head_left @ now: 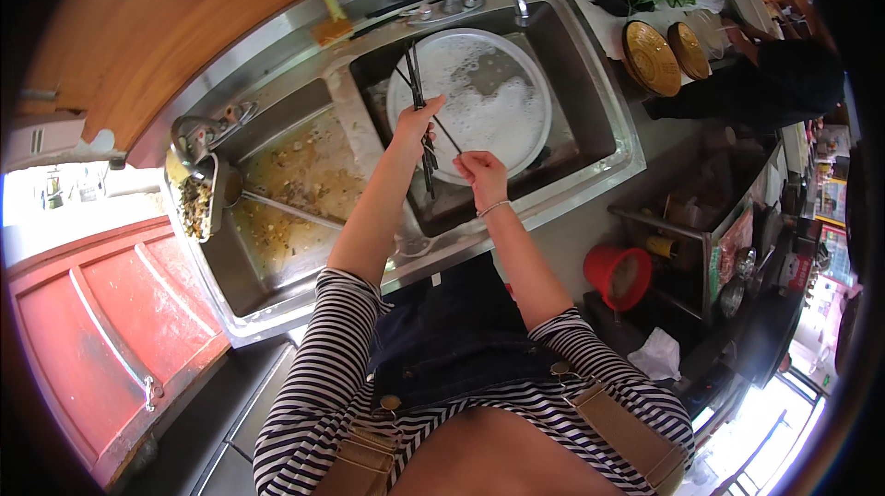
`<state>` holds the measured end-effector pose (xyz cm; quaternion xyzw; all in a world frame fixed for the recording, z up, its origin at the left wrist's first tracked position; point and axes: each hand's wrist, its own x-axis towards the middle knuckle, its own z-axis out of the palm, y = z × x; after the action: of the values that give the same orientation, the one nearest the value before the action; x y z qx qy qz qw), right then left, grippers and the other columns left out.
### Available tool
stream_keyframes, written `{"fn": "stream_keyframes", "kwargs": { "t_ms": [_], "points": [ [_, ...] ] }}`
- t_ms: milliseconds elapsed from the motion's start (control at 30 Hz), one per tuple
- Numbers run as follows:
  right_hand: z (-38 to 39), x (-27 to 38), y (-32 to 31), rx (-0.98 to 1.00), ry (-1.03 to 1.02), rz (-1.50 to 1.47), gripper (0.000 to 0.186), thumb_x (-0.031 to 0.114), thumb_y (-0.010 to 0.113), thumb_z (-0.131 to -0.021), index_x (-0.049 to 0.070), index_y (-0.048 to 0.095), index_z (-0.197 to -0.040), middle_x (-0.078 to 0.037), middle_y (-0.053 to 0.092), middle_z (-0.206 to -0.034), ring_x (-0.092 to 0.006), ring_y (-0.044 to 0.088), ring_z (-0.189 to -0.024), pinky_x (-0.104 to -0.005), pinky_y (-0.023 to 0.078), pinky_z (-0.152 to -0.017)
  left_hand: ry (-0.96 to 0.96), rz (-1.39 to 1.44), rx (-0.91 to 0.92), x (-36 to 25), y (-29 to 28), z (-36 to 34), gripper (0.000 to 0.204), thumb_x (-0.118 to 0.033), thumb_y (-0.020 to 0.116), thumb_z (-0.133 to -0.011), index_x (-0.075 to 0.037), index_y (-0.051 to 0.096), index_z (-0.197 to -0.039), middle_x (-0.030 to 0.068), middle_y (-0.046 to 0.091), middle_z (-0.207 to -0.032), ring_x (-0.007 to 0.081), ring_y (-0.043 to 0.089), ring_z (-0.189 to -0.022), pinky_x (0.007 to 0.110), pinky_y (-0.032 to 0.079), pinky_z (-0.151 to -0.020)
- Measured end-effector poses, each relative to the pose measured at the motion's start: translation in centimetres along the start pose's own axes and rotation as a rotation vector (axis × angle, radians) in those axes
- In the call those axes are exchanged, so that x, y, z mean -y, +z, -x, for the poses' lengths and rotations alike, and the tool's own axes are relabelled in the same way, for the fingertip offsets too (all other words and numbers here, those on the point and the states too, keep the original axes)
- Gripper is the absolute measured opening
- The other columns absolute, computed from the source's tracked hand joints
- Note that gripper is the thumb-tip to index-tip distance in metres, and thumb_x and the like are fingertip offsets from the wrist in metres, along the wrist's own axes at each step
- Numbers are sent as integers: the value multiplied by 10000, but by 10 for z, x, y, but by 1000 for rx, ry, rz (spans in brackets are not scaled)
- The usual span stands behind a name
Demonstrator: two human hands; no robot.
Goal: The person collects used bowls, a small metal bowl, chopsticks, and a spoon from a dining table, carries them to the kitchen sink, and washes each item with a sponge under running water. The person then rinses the sink basin and a large white basin before placing the cleaned items aside.
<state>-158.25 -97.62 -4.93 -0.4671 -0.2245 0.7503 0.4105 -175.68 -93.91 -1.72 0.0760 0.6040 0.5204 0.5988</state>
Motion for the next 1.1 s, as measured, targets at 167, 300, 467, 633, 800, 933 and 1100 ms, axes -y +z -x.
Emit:
{"fn": "stream_keyframes", "kwargs": {
  "t_ms": [167, 300, 467, 633, 800, 933, 1100],
  "points": [
    [-45, 42, -44, -41, 170, 680, 280, 304, 630, -845, 74, 630, -1004, -18, 646, -894, -111, 591, -881, -255, 458, -760, -30, 47, 65, 38, 42, -46, 188, -304, 515, -928, -122, 513, -882, 7, 585, -828, 98, 475, -615, 259, 411, -547],
    [-98, 73, -26, 0, 30, 325, 349, 348, 649, -825, 52, 647, -1009, -22, 640, -907, -113, 567, -865, -258, 439, -760, 233, -377, -105, 72, 70, -81, 121, -208, 528, -910, -97, 509, -956, 50, 602, -896, 133, 557, -766, 300, 449, -650],
    [-159, 76, -3, 240, 167, 634, 396, 393, 647, -829, 29, 677, -984, -79, 637, -961, -177, 541, -961, -307, 423, -814, 483, -596, 26, 103, 82, -83, 373, -45, 566, -803, -31, 501, -1170, 155, 580, -1057, 297, 540, -1047, 364, 434, -873],
    [-199, 57, -28, 210, 215, 494, 373, 368, 584, -872, 15, 701, -863, -56, 644, -959, -171, 557, -907, -298, 404, -833, 111, -1231, 8, 93, 58, -44, 371, -196, 546, -827, -63, 529, -1173, 207, 571, -1116, 367, 529, -1060, 432, 412, -901],
    [-182, 36, -23, 314, 186, 267, 313, 236, 549, -901, 17, 603, -1119, -47, 586, -1148, -148, 500, -1071, -273, 357, -927, 39, -1086, -225, 74, 66, -68, 422, -393, 458, -888, -93, 556, -1169, 179, 570, -1157, 357, 519, -1089, 423, 370, -953],
    [-156, 40, -12, 329, 407, 106, 545, 377, 484, -935, 61, 379, -1367, -32, 408, -1365, -175, 419, -1187, -323, 329, -995, 222, -537, -357, 83, 90, -111, 531, -502, 290, -927, -192, 470, -1318, 195, 500, -1273, 388, 437, -1193, 460, 298, -1014],
    [-150, 53, -8, 368, 459, -7, 674, 497, 453, -918, 102, 264, -1431, -43, 281, -1458, -202, 298, -1307, -359, 264, -1052, 335, -347, -424, 111, 106, -120, 643, -556, 336, -911, -76, 455, -1323, 191, 485, -1301, 325, 438, -1203, 411, 287, -1021]
  ]
}}
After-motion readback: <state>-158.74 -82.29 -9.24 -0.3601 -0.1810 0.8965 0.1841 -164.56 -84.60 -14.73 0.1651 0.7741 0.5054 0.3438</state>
